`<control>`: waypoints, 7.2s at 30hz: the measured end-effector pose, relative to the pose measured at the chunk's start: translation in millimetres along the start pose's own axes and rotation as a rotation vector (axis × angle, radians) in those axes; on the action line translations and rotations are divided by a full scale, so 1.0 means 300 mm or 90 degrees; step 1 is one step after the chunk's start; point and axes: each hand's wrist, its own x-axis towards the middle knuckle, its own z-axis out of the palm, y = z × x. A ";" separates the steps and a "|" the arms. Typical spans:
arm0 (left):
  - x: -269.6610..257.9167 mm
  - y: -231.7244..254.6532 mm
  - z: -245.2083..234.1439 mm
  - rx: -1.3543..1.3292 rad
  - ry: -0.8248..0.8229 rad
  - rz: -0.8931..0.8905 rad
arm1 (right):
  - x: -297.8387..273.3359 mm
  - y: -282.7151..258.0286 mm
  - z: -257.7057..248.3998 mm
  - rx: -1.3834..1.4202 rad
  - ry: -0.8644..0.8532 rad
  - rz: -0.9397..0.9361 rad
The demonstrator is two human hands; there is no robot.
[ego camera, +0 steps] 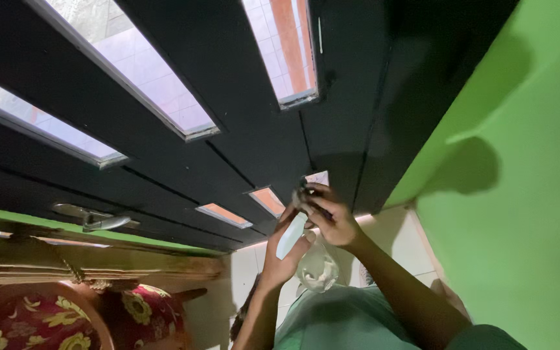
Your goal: The person sprays a cleaning solution onto the glass panes of a black door and wipes them with a cloth. They systematically clean each pane from top to bottom, using the spray bottle in one hand and the cloth in the other.
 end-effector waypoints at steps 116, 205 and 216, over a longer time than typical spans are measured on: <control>0.044 -0.043 -0.192 0.009 -0.033 -0.168 | 0.559 -0.670 -0.219 -1.011 0.040 -0.787; -0.044 -0.060 -0.187 -0.014 0.014 -0.173 | 0.539 -0.432 0.002 -0.533 0.499 -0.462; -0.027 -0.047 -0.174 -0.014 0.009 -0.245 | 0.555 -0.447 0.016 -0.481 0.502 -0.477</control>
